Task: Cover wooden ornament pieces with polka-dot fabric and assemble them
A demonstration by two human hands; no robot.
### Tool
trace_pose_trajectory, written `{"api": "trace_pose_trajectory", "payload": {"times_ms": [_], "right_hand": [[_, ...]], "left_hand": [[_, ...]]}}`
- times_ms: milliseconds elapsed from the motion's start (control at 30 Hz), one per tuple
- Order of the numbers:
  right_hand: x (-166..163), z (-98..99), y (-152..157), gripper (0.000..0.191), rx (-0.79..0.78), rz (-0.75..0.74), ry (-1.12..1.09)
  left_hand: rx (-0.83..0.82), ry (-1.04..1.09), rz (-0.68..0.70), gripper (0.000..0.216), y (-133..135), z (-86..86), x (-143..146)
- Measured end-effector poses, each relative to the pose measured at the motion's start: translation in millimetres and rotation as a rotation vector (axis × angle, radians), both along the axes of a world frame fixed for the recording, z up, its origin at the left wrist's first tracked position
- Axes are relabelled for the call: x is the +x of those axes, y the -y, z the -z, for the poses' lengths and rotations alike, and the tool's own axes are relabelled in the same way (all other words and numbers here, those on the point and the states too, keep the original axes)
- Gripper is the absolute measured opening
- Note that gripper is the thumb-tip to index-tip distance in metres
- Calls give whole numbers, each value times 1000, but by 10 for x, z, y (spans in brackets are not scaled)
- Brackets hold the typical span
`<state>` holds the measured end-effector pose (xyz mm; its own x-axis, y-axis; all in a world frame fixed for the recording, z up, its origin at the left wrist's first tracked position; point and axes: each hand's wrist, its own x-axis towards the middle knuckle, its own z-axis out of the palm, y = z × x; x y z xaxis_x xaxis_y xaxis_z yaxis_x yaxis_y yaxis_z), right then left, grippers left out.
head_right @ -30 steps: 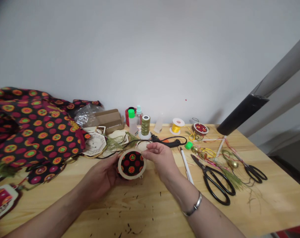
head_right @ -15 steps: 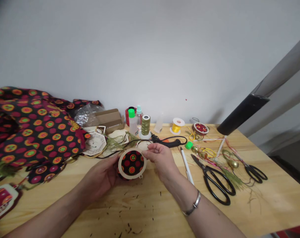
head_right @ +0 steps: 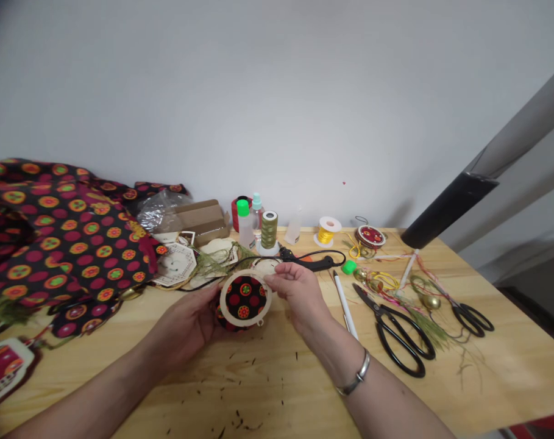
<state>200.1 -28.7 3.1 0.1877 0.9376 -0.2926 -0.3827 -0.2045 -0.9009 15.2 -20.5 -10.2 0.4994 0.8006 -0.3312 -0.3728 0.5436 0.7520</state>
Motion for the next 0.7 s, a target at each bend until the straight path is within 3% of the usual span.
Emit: {"api": "trace_pose_trajectory", "payload": {"times_ms": [700], "right_hand": [[7, 19, -5, 37, 0, 22, -16]], "left_hand": [[-28, -21, -44, 28, -5, -19, 13]]}}
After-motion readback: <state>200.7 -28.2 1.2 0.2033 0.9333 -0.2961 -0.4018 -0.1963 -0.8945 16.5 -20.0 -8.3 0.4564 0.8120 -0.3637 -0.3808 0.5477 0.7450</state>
